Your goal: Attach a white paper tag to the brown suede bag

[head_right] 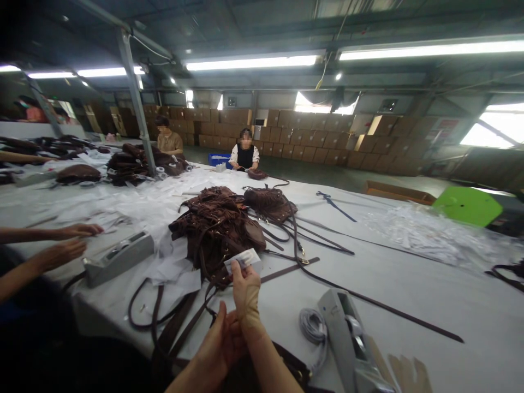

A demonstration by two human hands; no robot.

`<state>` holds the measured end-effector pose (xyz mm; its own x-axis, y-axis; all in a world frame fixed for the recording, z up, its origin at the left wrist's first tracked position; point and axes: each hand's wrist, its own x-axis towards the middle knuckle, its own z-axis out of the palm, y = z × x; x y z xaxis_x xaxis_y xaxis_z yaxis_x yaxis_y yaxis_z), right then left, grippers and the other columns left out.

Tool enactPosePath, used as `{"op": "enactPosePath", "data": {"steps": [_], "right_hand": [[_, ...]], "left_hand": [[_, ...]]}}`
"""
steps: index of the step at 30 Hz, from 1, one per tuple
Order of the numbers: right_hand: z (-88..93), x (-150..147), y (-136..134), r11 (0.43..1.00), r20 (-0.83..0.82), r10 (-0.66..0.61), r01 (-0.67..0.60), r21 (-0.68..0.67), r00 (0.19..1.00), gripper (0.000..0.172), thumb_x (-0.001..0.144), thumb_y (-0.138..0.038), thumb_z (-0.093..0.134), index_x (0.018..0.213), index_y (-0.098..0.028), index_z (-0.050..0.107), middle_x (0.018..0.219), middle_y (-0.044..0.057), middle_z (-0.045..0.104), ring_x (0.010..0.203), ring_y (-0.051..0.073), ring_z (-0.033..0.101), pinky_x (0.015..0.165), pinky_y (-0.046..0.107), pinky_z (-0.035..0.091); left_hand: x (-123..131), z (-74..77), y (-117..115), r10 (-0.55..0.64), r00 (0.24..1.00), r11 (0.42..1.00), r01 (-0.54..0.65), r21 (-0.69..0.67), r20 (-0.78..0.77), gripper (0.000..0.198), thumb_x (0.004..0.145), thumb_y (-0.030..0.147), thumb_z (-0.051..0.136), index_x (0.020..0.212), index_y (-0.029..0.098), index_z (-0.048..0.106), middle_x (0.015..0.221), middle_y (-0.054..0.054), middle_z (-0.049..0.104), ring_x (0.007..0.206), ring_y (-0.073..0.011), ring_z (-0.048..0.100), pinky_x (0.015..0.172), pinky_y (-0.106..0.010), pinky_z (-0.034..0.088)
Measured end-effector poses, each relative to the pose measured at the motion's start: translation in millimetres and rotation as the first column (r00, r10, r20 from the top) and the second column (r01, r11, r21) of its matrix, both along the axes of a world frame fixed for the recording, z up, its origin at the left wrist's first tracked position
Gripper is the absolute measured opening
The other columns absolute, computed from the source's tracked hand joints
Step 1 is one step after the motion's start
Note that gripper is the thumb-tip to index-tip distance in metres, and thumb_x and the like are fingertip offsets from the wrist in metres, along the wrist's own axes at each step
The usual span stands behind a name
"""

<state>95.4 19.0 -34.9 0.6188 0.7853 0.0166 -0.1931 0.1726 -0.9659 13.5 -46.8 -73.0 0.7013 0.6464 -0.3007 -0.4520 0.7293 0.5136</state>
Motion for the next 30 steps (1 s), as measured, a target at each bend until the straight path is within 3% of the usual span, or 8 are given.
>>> {"op": "enactPosePath", "data": {"steps": [5, 11, 16, 23, 30], "right_hand": [[-1.2, 2.9, 0.7, 0.999, -0.171, 0.022, -0.026, -0.021, 0.985, 0.039, 0.065, -0.051, 0.076, 0.082, -0.016, 0.069, 0.071, 0.002, 0.071, 0.059, 0.015, 0.062, 0.058, 0.027, 0.051], [-0.5, 6.3, -0.5, 0.996, -0.301, 0.044, -0.065, -0.061, 0.953, 0.038, 0.058, -0.049, 0.080, 0.074, -0.018, 0.065, 0.066, 0.001, 0.070, 0.056, 0.014, 0.062, 0.055, 0.026, 0.050], [-2.2, 7.0, -1.9, 0.996, -0.328, 0.032, -0.058, -0.070, 0.944, 0.037, 0.059, -0.047, 0.080, 0.076, -0.018, 0.064, 0.069, 0.000, 0.070, 0.058, 0.013, 0.062, 0.056, 0.024, 0.050], [-10.0, 8.6, 8.6, 0.999, -0.227, 0.000, -0.011, -0.050, 0.974, 0.038, 0.061, -0.050, 0.078, 0.074, -0.018, 0.063, 0.066, 0.000, 0.069, 0.055, 0.013, 0.060, 0.053, 0.025, 0.048], [-16.1, 9.5, 35.6, 1.000, 0.020, 0.002, -0.003, 0.021, 1.000, 0.034, 0.066, -0.050, 0.074, 0.069, -0.018, 0.065, 0.061, 0.000, 0.066, 0.052, 0.014, 0.057, 0.049, 0.025, 0.046]], "left_hand": [[-1.8, 1.5, -5.8, -0.146, 0.989, 0.989, 0.146, 0.003, 0.029, 0.087, 0.071, 0.088, 0.045, 0.104, 0.012, 0.072, 0.105, -0.016, 0.073, 0.098, -0.0264, 0.068, 0.082, -0.032, 0.050], [-5.5, 5.5, -5.6, -0.145, 0.989, 0.980, 0.148, 0.137, -0.032, 0.099, 0.065, 0.093, 0.044, 0.113, 0.010, 0.071, 0.105, -0.019, 0.073, 0.102, -0.0302, 0.067, 0.087, -0.036, 0.049], [-10.6, 2.1, -5.3, -0.135, 0.987, 0.978, 0.146, 0.146, -0.082, 0.099, 0.064, 0.093, 0.045, 0.108, 0.009, 0.072, 0.097, -0.018, 0.074, 0.091, -0.0279, 0.068, 0.082, -0.035, 0.049], [4.2, -7.4, -18.1, -0.052, 0.996, 0.994, 0.058, 0.087, -0.076, 0.060, 0.063, 0.063, 0.082, 0.098, 0.014, 0.071, 0.091, -0.010, 0.074, 0.080, -0.0211, 0.068, 0.073, -0.029, 0.050], [14.2, -1.2, -15.3, 0.032, 0.997, 0.996, -0.037, 0.076, 0.071, 0.049, 0.063, 0.045, 0.089, 0.097, 0.013, 0.072, 0.094, -0.013, 0.075, 0.086, -0.0258, 0.070, 0.074, -0.031, 0.051]]}}
